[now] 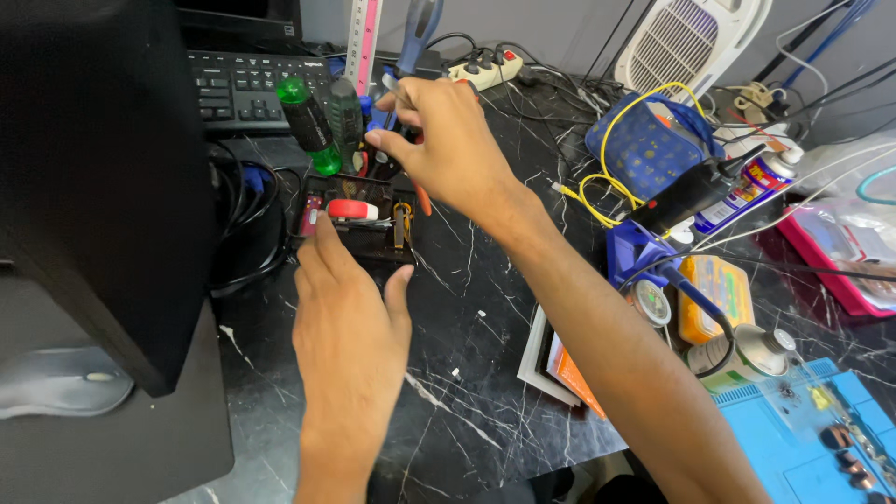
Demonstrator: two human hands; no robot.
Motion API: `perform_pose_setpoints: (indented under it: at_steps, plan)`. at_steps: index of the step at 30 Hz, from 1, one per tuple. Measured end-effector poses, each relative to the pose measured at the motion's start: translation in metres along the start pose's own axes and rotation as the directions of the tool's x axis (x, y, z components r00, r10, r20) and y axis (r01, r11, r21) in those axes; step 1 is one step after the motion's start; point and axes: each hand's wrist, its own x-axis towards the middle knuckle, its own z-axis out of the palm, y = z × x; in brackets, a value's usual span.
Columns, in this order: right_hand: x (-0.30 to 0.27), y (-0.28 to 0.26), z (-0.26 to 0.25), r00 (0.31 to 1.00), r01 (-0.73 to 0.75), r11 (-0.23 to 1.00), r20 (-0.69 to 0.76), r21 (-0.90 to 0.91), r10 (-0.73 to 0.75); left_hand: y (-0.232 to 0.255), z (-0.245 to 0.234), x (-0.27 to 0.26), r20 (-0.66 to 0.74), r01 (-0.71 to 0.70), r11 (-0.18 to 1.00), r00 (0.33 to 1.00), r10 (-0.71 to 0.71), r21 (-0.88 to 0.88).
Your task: The person uses tweezers to pick up small screws and fasteners from a cluttered workbench and places them into a compartmentalized plastic organizer box. They sort the items into different sections of the box and occasionally move the box to access more parts.
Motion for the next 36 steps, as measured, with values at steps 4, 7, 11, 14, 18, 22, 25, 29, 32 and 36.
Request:
perform_pose_setpoints:
  at_steps: [4, 7, 11, 14, 18, 22, 25, 29, 32, 36]
  plan:
    - [-0.011, 0.002, -0.008, 1.000, 0.026, 0.999, 0.001, 0.023, -0.026, -0.045, 0.061, 0.010, 0.143, 0.018, 0.965, 0.988, -0.057, 0.260]
    - [-0.017, 0.005, -0.010, 1.000, 0.015, 0.997, -0.003, 0.069, -0.015, -0.059, 0.089, 0.023, 0.240, 0.071, 0.930, 0.957, -0.166, 0.360]
    - [-0.030, 0.007, -0.020, 0.998, 0.049, 0.996, -0.033, 0.079, -0.046, -0.060, 0.096, 0.038, 0.184, 0.067, 0.978, 0.977, -0.105, 0.198]
    - [-0.045, 0.006, -0.030, 0.995, 0.083, 0.994, -0.069, 0.065, -0.079, -0.069, 0.109, 0.045, 0.056, 0.041, 0.999, 0.998, -0.042, 0.027]
    - [-0.068, -0.004, -0.048, 0.998, 0.052, 0.993, -0.033, 0.108, -0.049, -0.045, 0.119, 0.043, -0.176, 0.127, 0.979, 0.972, -0.155, -0.160]
    - [-0.089, -0.002, -0.061, 0.999, 0.017, 0.995, -0.038, 0.097, -0.013, -0.051, 0.128, 0.049, -0.342, 0.141, 0.985, 0.935, -0.100, 0.099]
    - [-0.104, -0.001, -0.073, 0.999, 0.004, 0.996, -0.047, 0.085, 0.000, -0.061, 0.127, 0.055, -0.399, 0.063, 0.994, 0.917, -0.023, 0.088]
    - [-0.122, 0.005, -0.086, 0.998, -0.032, 0.998, -0.058, 0.059, 0.036, -0.054, 0.116, 0.045, -0.352, 0.112, 0.987, 0.934, -0.064, 0.117]
    - [-0.131, 0.007, -0.093, 0.998, -0.042, 0.997, -0.050, 0.069, 0.046, -0.036, 0.097, 0.023, -0.285, 0.158, 0.977, 0.952, -0.113, 0.143]
    - [-0.144, 0.001, -0.095, 0.993, -0.071, 0.987, -0.085, 0.142, 0.083, -0.033, 0.087, -0.020, -0.340, 0.158, 0.955, 0.938, -0.066, 0.250]
